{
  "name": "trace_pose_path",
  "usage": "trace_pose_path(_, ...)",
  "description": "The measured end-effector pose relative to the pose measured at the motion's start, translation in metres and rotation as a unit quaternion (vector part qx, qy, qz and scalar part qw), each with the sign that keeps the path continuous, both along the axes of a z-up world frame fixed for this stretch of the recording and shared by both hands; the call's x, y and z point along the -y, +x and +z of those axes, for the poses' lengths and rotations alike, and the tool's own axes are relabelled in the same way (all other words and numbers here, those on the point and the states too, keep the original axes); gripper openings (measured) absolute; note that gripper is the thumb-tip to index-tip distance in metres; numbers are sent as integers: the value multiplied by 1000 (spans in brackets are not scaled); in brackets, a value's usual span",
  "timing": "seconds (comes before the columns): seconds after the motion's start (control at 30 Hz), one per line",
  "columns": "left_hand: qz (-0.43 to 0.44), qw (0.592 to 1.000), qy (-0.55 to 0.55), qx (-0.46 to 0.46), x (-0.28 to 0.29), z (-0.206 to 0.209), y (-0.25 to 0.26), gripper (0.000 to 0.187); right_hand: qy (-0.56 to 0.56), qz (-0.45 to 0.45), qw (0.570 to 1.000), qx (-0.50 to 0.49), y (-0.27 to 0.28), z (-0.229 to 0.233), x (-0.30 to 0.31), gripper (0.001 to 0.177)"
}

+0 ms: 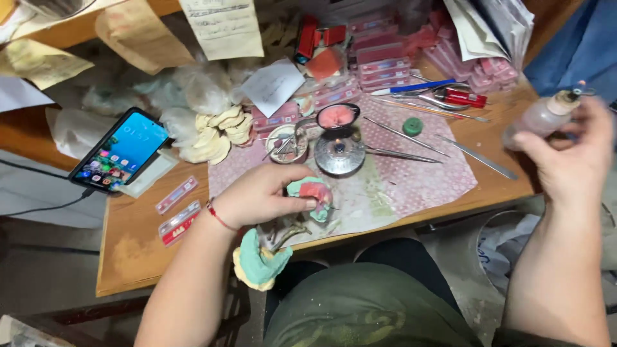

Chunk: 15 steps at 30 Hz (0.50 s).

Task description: The person works on a dental prosthetic mold, using a heated tool to apply and shape pink wax onto the model. They repeatedly dip the tool into a heated container and smooth the wax on the mold's surface.

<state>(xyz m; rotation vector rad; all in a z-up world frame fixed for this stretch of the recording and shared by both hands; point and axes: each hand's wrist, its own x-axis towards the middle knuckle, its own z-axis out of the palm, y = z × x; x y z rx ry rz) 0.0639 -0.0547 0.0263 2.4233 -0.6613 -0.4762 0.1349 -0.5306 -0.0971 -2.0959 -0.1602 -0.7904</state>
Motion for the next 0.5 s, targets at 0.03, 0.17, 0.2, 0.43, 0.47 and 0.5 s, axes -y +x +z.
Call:
trace_pose_path(0.03,-3,1000,1,-1,3,0,8,30,1,-3,1000,-1,-1,-4,5,84)
trace_pose_path(0.17,-104,992,-53,-55,-1,-6,29,39,25,22,997,-68,20,-34,12,49)
trace_pose_path(0.2,-131,987,-61,-69,-3,-10,33,40,140,114,982,-52,29,-45,14,55)
trace_pose_path(0.43,-129,981,-89,-117,-12,-18,39,41,70,118,988,-73,-47,11,-84,60)
trace_pose_path(0.47,-131,980,-88,-118,-13,-19,40,38,51,134,982,-122,-57,21,-104,59)
trace_pose_path(0.5,-133,980,-87,-118,-13,-19,41,35,32,149,973,-172,-68,32,-124,60)
